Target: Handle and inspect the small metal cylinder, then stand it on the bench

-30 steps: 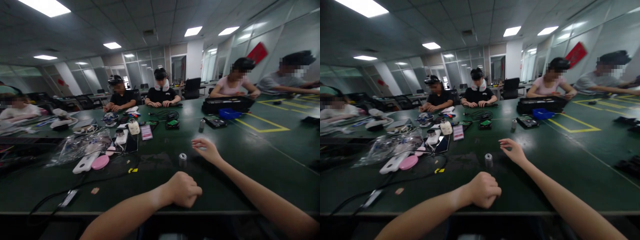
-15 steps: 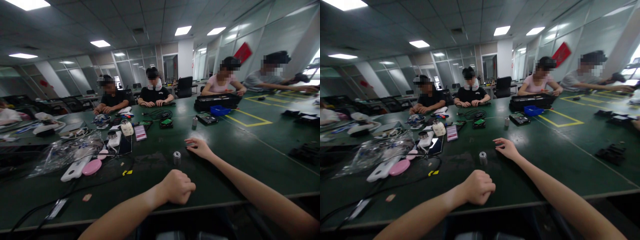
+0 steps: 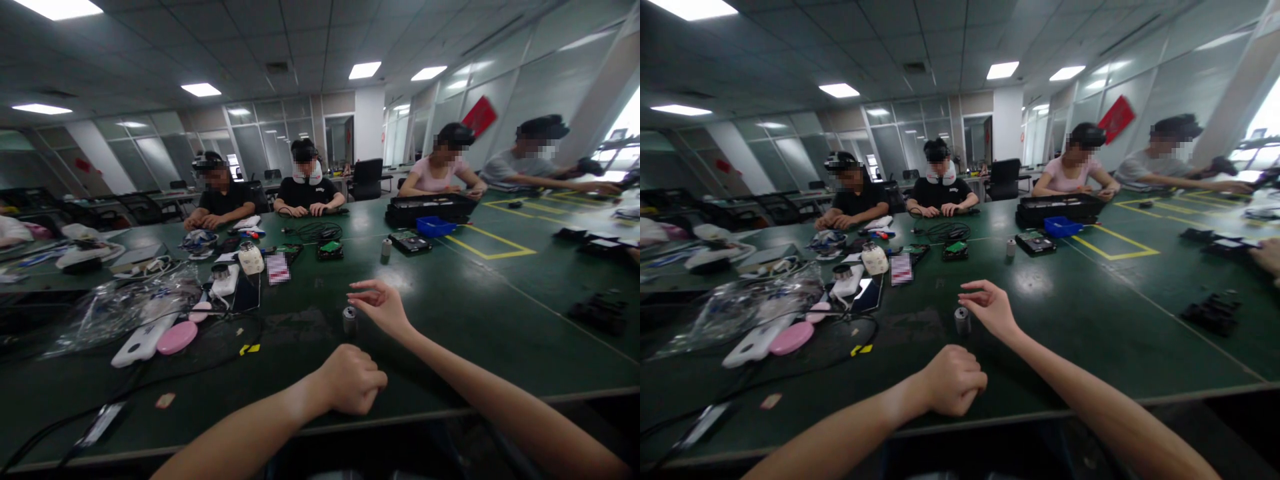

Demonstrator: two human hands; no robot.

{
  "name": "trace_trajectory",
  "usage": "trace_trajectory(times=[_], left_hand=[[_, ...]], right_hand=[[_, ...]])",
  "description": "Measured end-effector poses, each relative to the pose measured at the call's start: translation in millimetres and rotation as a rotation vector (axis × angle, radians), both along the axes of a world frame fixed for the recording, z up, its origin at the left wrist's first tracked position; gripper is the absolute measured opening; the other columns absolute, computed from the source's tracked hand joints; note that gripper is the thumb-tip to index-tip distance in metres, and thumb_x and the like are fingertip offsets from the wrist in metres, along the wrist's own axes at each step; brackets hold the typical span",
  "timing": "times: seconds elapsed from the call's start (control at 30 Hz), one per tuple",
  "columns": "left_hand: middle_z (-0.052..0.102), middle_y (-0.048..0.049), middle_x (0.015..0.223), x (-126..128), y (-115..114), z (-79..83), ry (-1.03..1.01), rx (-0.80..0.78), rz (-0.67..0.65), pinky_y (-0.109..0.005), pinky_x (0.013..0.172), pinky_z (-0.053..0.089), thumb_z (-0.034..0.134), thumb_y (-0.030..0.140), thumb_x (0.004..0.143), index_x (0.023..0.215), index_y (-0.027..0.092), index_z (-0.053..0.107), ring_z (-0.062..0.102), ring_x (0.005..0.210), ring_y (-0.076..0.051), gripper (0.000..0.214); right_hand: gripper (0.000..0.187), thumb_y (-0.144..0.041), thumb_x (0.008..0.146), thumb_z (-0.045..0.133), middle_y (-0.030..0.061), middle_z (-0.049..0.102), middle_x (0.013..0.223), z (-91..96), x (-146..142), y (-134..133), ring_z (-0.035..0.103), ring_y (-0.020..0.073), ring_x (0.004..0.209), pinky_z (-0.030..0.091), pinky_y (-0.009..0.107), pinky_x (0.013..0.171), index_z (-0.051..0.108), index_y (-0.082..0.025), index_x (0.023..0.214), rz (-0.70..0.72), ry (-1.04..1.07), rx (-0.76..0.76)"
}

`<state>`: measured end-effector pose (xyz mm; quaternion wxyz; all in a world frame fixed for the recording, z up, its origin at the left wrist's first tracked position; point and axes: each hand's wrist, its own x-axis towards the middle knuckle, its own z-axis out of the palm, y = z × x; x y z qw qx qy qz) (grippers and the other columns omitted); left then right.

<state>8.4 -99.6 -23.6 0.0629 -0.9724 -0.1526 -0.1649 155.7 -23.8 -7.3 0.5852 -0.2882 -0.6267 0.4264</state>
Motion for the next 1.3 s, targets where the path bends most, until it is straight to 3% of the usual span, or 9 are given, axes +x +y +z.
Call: trace_trajectory(times=[0.1, 0.57, 0.77, 0.93, 1.3], left_hand=[[0.064, 0.0012, 0.059, 0.4, -0.3, 0.9, -0.003, -0.002, -0.004, -0.031, 0.05, 0.037, 0.052, 0.015, 0.073, 0.071, 0.02, 0.06, 0.057, 0.055, -0.016, 0.009], [0.064, -0.0001, 0.06, 1.5, -1.4, 5.7, 0.046, 0.01, 0.002, -0.03, 0.051, 0.041, 0.052, 0.015, 0.075, 0.071, 0.019, 0.061, 0.059, 0.056, -0.016, 0.01], [0.065, -0.0001, 0.06, 1.6, -1.2, 5.1, 0.054, 0.013, 0.011, -0.03, 0.05, 0.04, 0.052, 0.016, 0.075, 0.071, 0.019, 0.06, 0.059, 0.055, -0.016, 0.01], [0.066, -0.0007, 0.061, 1.0, -1.6, 5.6, 0.05, 0.005, 0.012, -0.029, 0.051, 0.04, 0.053, 0.016, 0.075, 0.071, 0.019, 0.06, 0.059, 0.056, -0.016, 0.009], [0.065, -0.0005, 0.06, 1.3, -1.6, 7.0, 0.055, -0.01, 0.008, -0.029, 0.05, 0.04, 0.052, 0.015, 0.076, 0.07, 0.019, 0.06, 0.058, 0.056, -0.016, 0.01]], right_hand=[[0.032, -0.028, 0.071, 0.076, 0.0052, 0.075, 0.085, -1.5, -5.5, -2.3, 0.072, 0.0243, 0.087, 0.06, 0.037, 0.078, 0.063, -0.019, 0.099, 0.043, -0.003, -0.001], [0.015, -0.021, 0.075, 0.074, 0.0059, 0.069, 0.092, -4.4, -4.2, -3.3, 0.07, 0.0197, 0.086, 0.059, 0.034, 0.078, 0.068, -0.019, 0.089, 0.104, -0.1, 0.178], [0.01, -0.022, 0.082, 0.066, 0.0072, 0.069, 0.093, 1.2, 0.2, -7.7, 0.068, 0.0198, 0.087, 0.059, 0.034, 0.076, 0.071, -0.02, 0.09, 0.055, -0.262, 0.359], [0.011, -0.02, 0.082, 0.066, 0.006, 0.071, 0.093, 6.3, 2.7, -10.4, 0.067, 0.0212, 0.092, 0.055, 0.039, 0.085, 0.071, -0.022, 0.092, -0.031, -0.318, 0.426], [0.02, -0.02, 0.079, 0.068, 0.0073, 0.068, 0.104, -0.2, 6.7, -6.7, 0.071, 0.0193, 0.084, 0.059, 0.033, 0.078, 0.069, -0.02, 0.098, -0.023, -0.321, 0.301]])
